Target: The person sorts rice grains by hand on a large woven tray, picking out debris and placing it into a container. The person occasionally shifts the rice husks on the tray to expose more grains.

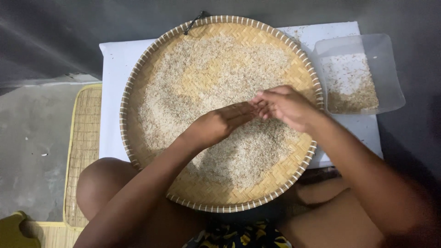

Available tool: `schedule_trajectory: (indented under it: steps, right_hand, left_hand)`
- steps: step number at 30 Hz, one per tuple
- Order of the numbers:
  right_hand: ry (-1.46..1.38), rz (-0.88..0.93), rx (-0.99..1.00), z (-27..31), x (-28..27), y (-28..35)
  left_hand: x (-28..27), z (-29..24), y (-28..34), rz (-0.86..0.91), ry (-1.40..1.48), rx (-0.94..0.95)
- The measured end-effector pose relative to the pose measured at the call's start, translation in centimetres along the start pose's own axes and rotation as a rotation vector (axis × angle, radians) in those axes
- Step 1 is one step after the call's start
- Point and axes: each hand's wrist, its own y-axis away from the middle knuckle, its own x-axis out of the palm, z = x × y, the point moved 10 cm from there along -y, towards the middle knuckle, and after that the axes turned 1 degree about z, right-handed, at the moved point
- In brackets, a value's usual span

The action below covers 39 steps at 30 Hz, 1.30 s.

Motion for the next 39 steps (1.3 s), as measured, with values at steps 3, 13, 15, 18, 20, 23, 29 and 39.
schedule_trajectory:
  steps: [3,13,15,18,20,23,29,39]
  right_hand:
    - [-0.072,-0.164,-0.147,0.3,-6.6,1.2]
    - [1.245,-0.866,-0.158,6.3,-9.4,12.3]
    - [0.836,-0.601,0.018,2.5,-6.1,10.3]
    - [1.267,-0.292,-0.492,0.8,3.0,9.2]
    - [1.25,-0.218,-0.559,-1.6,5.0,7.8]
    - [1.292,-0.155,-0.724,-2.7,7.6,7.5]
    - [1.467,-0.153,-0.882,-2.5,9.9,7.7]
    - [0.633,-0.163,-0.382,-3.0,4.1,5.4]
  left_hand:
    - [0.3,0.3,1.1,-0.03,-0.037,-0.006]
    - [2.4,2.8,1.8,0.091,0.007,-0.08]
    - [2.5,2.8,2.0,0.099,-0.06,-0.097]
    - [3.0,2.6,2.0,0.184,-0.019,-0.129]
    - [4.8,3.4,2.9,0.209,-0.007,-0.133]
    - [5.7,3.8,3.2,0.248,-0.02,-0.137]
    - [6.3,4.3,3.5,0.283,-0.039,-0.139]
    - [10.0,5.4,4.7,0.221,-0.067,-0.129]
